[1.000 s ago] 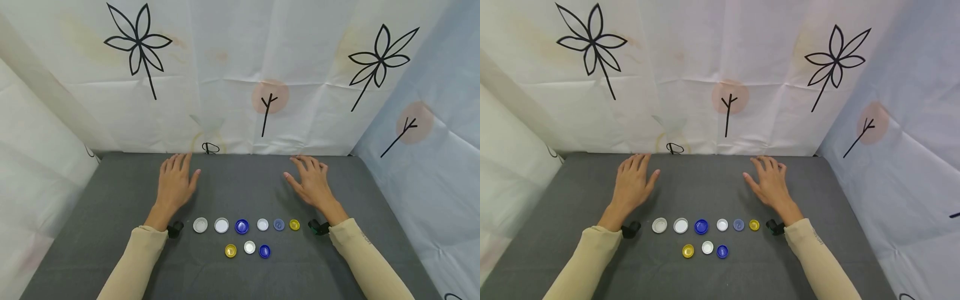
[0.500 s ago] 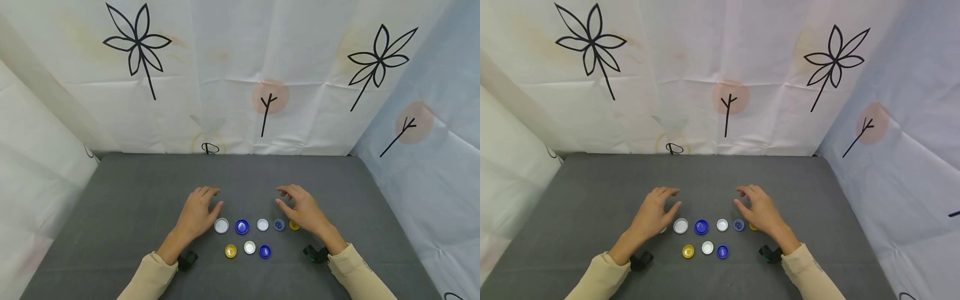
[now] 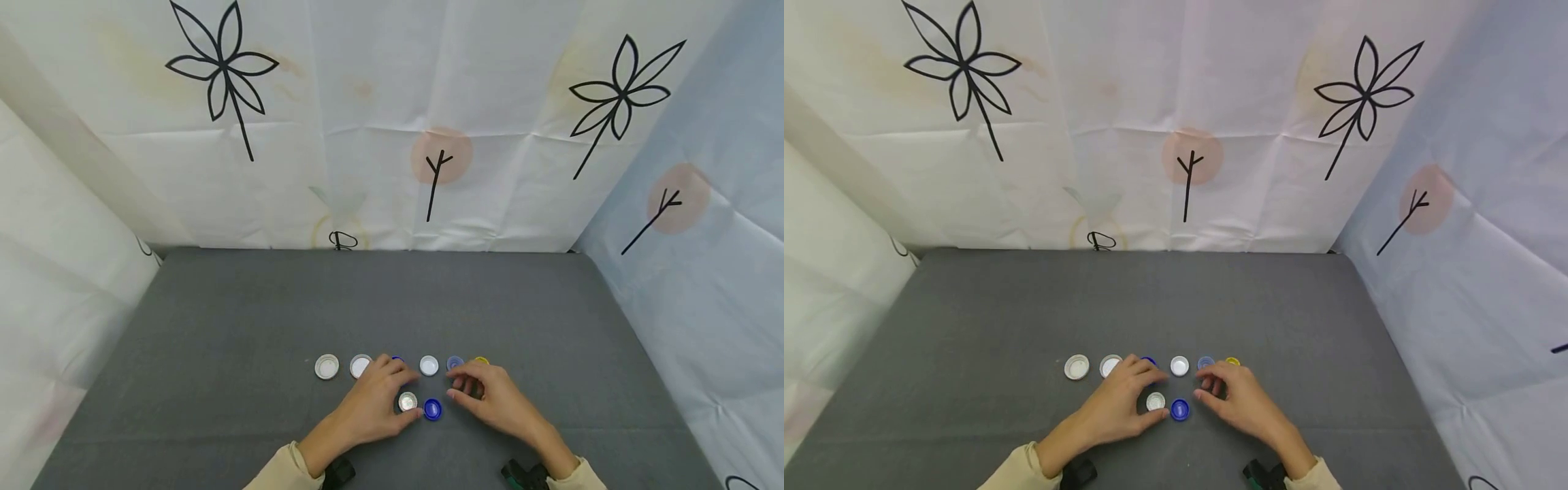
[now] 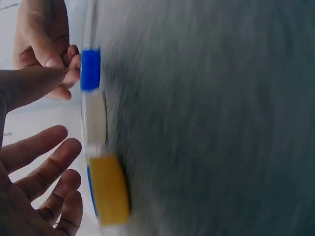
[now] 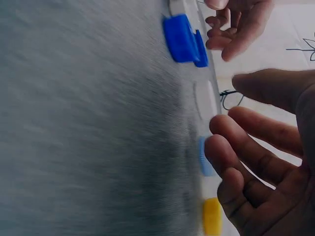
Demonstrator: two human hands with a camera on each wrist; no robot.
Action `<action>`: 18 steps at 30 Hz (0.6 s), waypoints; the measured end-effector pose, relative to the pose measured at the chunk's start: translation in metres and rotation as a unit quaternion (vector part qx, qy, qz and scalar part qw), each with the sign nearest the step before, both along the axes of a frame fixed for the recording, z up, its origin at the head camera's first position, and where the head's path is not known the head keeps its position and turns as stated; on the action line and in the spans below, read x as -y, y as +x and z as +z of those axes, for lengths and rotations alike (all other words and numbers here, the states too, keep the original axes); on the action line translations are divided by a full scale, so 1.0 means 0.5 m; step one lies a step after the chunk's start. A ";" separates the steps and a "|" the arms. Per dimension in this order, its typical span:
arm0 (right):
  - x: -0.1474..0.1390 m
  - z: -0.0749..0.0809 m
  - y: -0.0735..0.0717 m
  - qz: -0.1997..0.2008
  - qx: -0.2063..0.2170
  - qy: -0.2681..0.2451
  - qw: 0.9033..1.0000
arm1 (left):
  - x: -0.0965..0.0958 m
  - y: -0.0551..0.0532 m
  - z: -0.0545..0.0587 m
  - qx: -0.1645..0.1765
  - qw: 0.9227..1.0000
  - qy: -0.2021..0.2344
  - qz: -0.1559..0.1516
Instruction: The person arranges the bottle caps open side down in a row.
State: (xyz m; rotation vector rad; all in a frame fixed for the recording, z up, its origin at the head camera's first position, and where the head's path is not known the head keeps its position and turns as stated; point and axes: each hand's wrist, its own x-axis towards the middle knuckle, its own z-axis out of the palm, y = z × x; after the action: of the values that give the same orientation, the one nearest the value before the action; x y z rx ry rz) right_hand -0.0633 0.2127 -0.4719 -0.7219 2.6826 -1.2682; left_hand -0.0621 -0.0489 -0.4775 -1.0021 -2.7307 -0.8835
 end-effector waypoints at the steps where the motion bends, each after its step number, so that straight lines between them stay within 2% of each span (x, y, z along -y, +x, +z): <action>1: -0.001 -0.002 0.006 0.006 0.009 0.000 1.000 | -0.004 0.003 -0.002 0.001 1.000 -0.009 -0.007; 4: -0.004 -0.011 0.022 0.020 0.019 -0.002 1.000 | -0.013 0.008 -0.009 0.003 0.999 -0.030 -0.018; 8: -0.004 -0.019 0.031 0.030 -0.004 -0.008 1.000 | -0.021 0.009 -0.014 -0.006 0.998 -0.053 -0.014; 18: 0.012 -0.020 0.031 0.047 -0.028 0.014 0.998 | -0.030 0.005 -0.020 -0.015 0.997 -0.081 -0.009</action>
State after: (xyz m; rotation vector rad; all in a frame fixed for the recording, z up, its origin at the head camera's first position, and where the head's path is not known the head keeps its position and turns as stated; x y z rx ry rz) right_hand -0.0480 0.2068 -0.4822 -0.8806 2.6695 -1.2041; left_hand -0.0596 -0.0339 -0.4876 -1.0586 -2.8087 -0.6514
